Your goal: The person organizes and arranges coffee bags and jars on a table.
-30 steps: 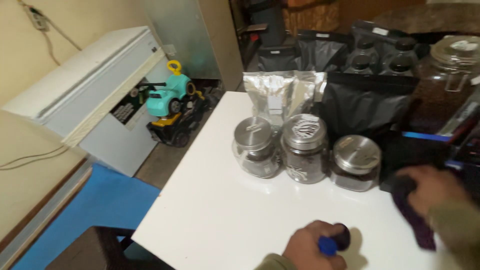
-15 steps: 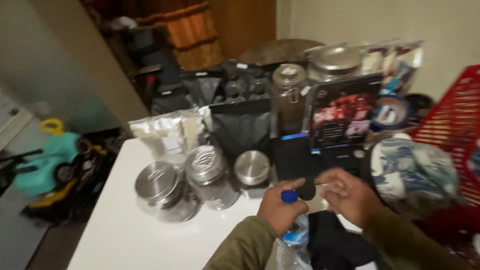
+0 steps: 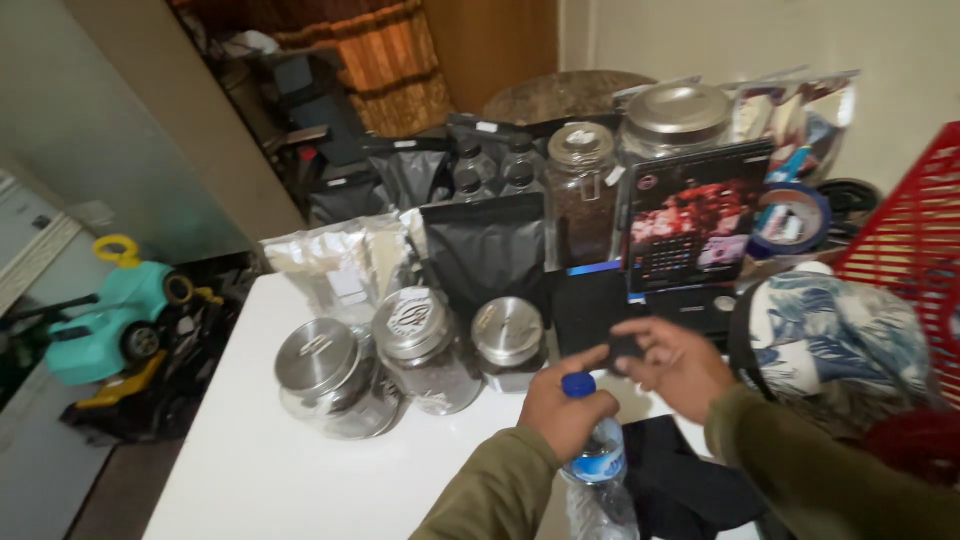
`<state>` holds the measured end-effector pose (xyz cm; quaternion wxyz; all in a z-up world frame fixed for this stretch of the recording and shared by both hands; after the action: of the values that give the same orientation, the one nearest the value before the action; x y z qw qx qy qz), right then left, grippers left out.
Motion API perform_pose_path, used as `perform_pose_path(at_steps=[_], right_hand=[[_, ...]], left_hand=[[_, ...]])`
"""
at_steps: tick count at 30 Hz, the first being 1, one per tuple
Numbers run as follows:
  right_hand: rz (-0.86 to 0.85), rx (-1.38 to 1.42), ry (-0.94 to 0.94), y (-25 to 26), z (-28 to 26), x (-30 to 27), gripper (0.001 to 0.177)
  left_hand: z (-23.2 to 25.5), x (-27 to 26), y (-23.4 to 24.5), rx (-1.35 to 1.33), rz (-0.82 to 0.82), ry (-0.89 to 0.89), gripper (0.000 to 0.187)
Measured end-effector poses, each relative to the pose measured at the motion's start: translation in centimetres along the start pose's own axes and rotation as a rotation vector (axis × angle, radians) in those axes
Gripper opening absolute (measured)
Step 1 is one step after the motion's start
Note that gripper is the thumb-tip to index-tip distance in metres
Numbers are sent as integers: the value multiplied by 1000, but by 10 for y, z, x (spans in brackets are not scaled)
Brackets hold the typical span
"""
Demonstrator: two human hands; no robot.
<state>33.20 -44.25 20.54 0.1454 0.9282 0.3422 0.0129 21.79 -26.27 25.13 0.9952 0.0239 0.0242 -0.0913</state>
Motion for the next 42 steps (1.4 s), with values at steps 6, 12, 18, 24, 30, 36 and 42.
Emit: perform_pose_path(at_steps=[6,12,18,24,30,36,42], right_hand=[[356,-232,20,43,82,85,35],[365,-797,-26,47,69,117,28],[251,-815,-227,42,60,105,29],[446,-704,-68,31,89,61,26],[158,-814,-323,-27,37,-33,39],[-40,-1064,-350,-72,33,-106,89],[-218,-1029,-400,-87,42,-120,86]], left_hand=[[-12,-47,19,235,231,-59,46],[0,-91,22,188,274,-12,32],[10,-94,17,340,191,-105,29],[14,-75,15,465,129,-165,26],[18,-74,5,556,88,-142,27],[18,-95,-1,470,69,-59,27],[5,-134,4,385,28,-205,22]])
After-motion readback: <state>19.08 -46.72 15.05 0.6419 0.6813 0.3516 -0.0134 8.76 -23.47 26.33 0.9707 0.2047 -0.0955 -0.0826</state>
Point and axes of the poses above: each hand's wrist, its own x-axis towards the middle knuckle, its own y-axis out of the back of the hand, z = x × y, the point moved 2 cm from there along x, towards the middle knuckle, and after that the axes turned 13 degrees about -z, right-handed, at the moved point
